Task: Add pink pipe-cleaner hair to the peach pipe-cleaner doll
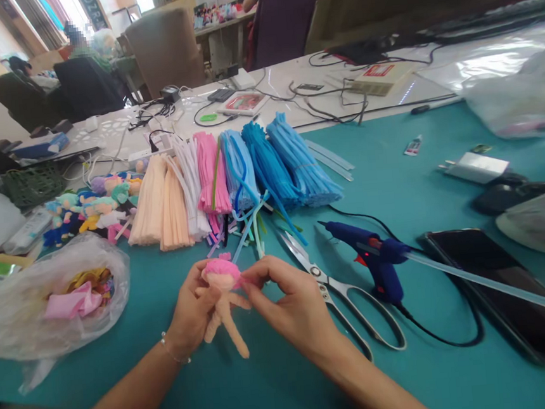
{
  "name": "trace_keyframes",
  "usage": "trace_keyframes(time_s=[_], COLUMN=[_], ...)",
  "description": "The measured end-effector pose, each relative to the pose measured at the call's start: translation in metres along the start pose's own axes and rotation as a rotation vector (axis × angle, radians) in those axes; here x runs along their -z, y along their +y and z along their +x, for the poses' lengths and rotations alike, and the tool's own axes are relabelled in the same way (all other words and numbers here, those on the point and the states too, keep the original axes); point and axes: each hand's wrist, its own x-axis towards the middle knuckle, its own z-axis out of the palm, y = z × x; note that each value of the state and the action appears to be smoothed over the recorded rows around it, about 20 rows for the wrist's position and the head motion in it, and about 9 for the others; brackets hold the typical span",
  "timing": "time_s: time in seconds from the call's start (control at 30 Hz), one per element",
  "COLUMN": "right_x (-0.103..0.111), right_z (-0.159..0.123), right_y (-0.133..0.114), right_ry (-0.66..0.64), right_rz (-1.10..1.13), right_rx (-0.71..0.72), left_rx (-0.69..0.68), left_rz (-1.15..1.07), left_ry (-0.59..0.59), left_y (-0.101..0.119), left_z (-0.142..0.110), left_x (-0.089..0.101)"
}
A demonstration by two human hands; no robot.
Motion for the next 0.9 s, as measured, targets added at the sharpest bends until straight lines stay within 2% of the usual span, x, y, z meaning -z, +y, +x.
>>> trace_keyframes(time_s=[0.5,0.7,0.9], right_x=[-0.0048,-0.0080,-0.0071], right_z=[-0.0032,-0.0063,-0.0056], right_y=[0.0047,0.0065,0.0048], right_ry=[0.022,-0.016,-0.039], right_rz=[0.007,0.142,0.211], right_rx=[0.117,0.042,-0.033], left_rx=[0.004,-0.064,-0.032], left_rz=[0.082,0.170,0.161], left_ry=[0.060,0.150,0.121], left_y=[-0.0012,0.0015,0.0020], left_z=[-0.0039,-0.0030,-0.0036], left_x=[-0.0026,-0.0041,-0.0038])
